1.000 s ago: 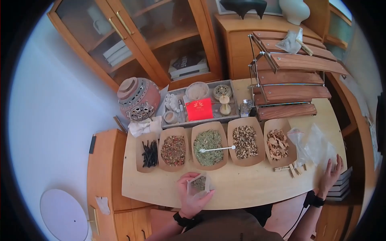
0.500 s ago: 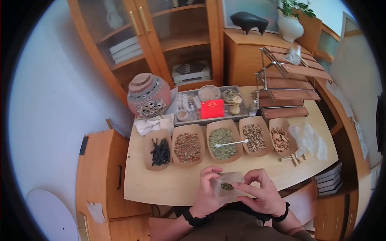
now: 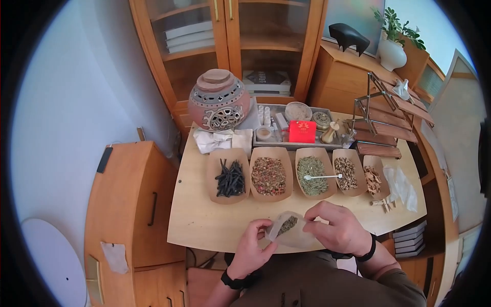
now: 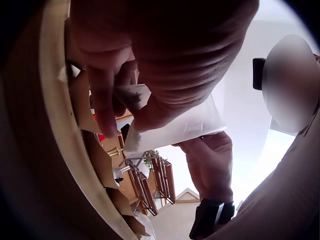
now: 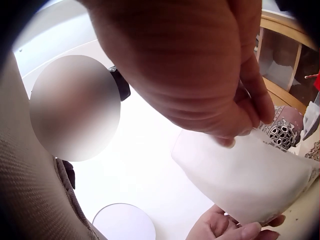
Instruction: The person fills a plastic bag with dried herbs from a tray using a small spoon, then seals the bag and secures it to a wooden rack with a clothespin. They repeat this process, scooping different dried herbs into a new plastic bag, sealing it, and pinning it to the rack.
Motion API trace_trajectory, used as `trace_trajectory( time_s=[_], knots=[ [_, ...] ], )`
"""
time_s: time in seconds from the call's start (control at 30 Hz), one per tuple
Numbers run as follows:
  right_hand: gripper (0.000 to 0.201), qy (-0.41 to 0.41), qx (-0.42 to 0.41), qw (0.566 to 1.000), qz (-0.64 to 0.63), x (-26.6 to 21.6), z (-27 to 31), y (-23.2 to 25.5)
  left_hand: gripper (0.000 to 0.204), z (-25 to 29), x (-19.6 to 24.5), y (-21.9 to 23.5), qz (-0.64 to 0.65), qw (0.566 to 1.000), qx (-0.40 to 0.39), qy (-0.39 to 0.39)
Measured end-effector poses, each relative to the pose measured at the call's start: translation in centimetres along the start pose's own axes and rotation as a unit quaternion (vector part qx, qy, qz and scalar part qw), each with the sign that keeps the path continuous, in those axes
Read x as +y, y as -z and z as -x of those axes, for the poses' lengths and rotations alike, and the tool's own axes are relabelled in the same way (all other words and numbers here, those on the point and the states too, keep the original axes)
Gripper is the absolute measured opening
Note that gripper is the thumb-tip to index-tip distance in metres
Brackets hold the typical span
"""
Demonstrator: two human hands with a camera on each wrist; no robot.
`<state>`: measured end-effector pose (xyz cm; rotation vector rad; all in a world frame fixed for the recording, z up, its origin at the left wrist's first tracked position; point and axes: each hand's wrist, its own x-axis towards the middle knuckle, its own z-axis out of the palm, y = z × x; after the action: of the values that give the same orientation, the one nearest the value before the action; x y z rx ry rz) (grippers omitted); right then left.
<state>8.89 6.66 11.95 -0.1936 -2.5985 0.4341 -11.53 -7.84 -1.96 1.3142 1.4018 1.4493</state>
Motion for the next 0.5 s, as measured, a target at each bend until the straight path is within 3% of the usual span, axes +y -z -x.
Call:
trace_trajectory(
  time_s=[0.03,0.13,0.23,0.33,0.4,0.5],
  knots=[
    [0.026,0.001,0.000,1.000,0.001,-0.2,-0.3,-0.1,0.053,0.1,0.3,0.2,-0.010,0.999,0.013,0.034],
    [0.024,0.025,-0.022,0.999,-0.008,-0.7,-0.8,-0.1,0.044,0.4,1.3,1.0,-0.094,0.995,0.042,0.016],
    [0.036,0.052,-0.032,0.998,-0.005,-0.6,-0.9,-0.2,0.036,0.9,2.0,1.8,-0.176,0.982,0.064,-0.029],
    [0.052,0.032,-0.048,0.998,-0.018,-0.2,-0.3,-0.6,0.030,0.8,3.0,1.9,-0.173,0.981,0.077,-0.050],
    [0.060,-0.085,0.020,0.992,-0.086,0.1,0.6,-1.8,0.029,0.9,2.9,1.7,-0.153,0.986,0.064,-0.028],
    [0.053,-0.179,0.032,0.974,-0.135,1.1,1.5,-2.3,0.026,0.3,2.1,0.7,-0.113,0.992,0.054,0.004]
  ],
)
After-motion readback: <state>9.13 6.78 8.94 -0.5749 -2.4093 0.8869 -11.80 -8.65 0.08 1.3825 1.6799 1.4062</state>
